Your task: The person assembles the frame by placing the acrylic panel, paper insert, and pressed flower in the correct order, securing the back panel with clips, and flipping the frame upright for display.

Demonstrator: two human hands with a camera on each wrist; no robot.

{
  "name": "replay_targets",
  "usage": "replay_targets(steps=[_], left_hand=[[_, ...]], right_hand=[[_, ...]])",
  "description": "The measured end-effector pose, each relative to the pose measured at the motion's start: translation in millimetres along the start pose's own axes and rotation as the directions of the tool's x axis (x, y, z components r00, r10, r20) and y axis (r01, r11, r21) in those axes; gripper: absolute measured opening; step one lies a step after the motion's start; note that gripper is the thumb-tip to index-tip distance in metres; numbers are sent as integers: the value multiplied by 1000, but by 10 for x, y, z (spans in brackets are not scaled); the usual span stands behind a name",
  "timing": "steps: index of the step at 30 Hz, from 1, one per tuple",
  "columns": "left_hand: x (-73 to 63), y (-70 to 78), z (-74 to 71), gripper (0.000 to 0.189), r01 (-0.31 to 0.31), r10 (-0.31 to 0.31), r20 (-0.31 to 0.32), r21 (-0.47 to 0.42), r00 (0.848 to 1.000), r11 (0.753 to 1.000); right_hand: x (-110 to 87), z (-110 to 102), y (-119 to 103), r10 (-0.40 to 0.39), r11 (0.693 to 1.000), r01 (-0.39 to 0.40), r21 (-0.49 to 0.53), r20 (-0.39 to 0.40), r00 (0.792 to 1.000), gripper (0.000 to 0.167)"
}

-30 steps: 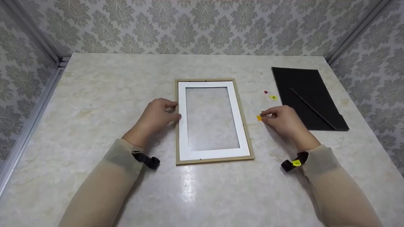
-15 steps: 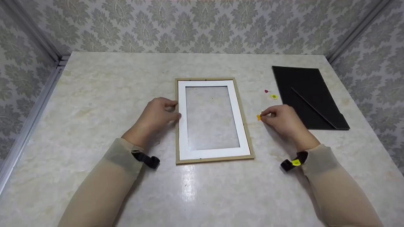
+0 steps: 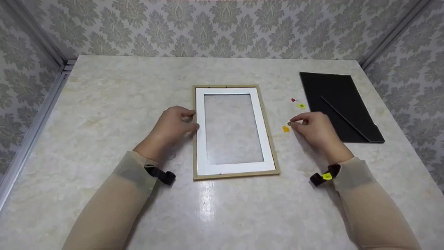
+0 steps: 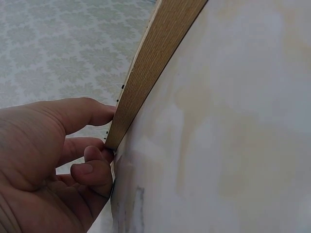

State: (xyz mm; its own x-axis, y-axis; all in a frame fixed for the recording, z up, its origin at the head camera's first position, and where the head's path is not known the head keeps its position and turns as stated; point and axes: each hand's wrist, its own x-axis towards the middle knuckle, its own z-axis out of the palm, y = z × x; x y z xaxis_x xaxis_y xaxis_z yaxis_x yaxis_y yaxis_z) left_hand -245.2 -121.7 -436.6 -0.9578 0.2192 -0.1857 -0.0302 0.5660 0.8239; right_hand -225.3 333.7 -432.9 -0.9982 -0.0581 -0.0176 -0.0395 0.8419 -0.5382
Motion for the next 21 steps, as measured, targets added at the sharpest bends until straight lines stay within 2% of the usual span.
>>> replay_targets(steps=[13,21], left_hand=[[5,2,9,59,-7,7,-4,-4,1000,1000],[-2,-6,-3,60,-16,16,-7,16,1000,1000]], right_hand=[[32,-21,-5,25,999,-23,-35,58,998,26],[55,-21,-3,39,999,-38,-33,52,998,26]])
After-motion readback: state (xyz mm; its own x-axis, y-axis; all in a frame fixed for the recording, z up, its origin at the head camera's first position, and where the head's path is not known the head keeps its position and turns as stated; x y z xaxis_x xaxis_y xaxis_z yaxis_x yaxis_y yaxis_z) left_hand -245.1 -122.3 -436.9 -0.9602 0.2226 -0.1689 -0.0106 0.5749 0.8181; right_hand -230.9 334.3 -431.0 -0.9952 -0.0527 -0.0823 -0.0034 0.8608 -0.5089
